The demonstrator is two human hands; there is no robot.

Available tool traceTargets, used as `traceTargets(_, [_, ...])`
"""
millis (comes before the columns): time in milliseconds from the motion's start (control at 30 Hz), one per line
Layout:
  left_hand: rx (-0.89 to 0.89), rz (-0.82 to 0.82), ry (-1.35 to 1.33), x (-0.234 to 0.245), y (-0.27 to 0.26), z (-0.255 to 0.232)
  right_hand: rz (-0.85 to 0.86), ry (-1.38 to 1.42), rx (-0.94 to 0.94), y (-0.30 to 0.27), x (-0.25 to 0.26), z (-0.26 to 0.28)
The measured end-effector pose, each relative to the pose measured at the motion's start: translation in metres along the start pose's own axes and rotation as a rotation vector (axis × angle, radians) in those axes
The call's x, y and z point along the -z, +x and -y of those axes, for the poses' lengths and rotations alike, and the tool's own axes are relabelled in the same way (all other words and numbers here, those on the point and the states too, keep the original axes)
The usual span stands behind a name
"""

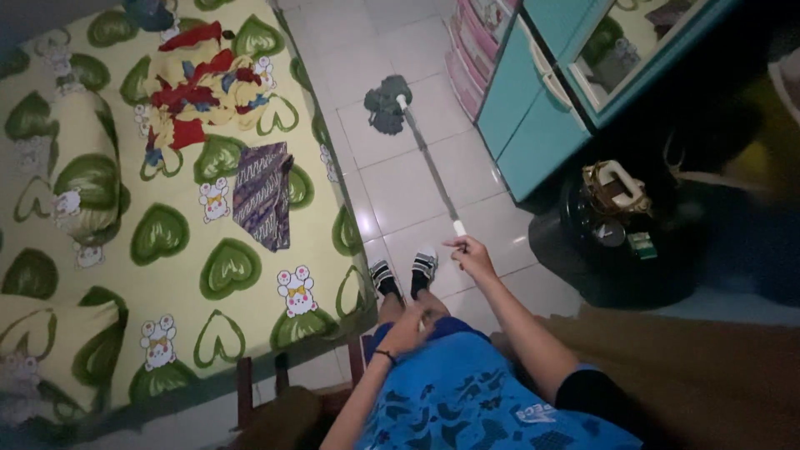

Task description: Assembling a floor mop by connecting the handle segments and the mop head.

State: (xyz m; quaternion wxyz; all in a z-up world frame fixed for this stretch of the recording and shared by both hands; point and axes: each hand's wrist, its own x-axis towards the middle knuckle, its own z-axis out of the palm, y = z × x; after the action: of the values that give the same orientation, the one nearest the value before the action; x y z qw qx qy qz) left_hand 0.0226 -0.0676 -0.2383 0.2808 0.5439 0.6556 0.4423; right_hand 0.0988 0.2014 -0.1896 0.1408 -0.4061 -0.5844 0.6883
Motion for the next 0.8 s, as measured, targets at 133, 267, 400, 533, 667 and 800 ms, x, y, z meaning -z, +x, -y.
traceTargets(133, [0.255,0.334,-0.26,-0.001,-0.02,-0.038,0.057,0.114,0.148,-0.045,0.004,0.018])
traceTargets(267, [0.098,0.372,-0.127,-0.008,-0.025,-0.007,0.305,0.051,0.15,-0.103,0.004,0.117])
traceTargets(400, [0.344,0.567,0.175,-0.008,-0.019,0.021,0.639,-0.348,0.492,-0.169,0.02,0.241])
traceTargets(533, [0.308,0.617,0.219,-0.059,-0.03,0.088,0.629,-0.431,0.779,-0.192,0.053,0.262])
traceTargets(667, [0.081,0.86,0.191,-0.075,-0.023,0.098,0.372,0.006,0.886,-0.186,0.062,0.244])
traceTargets(800, [0.224,0.834,0.164,-0.055,-0.017,0.07,0.001,-0.145,0.716,-0.195,0.045,0.269])
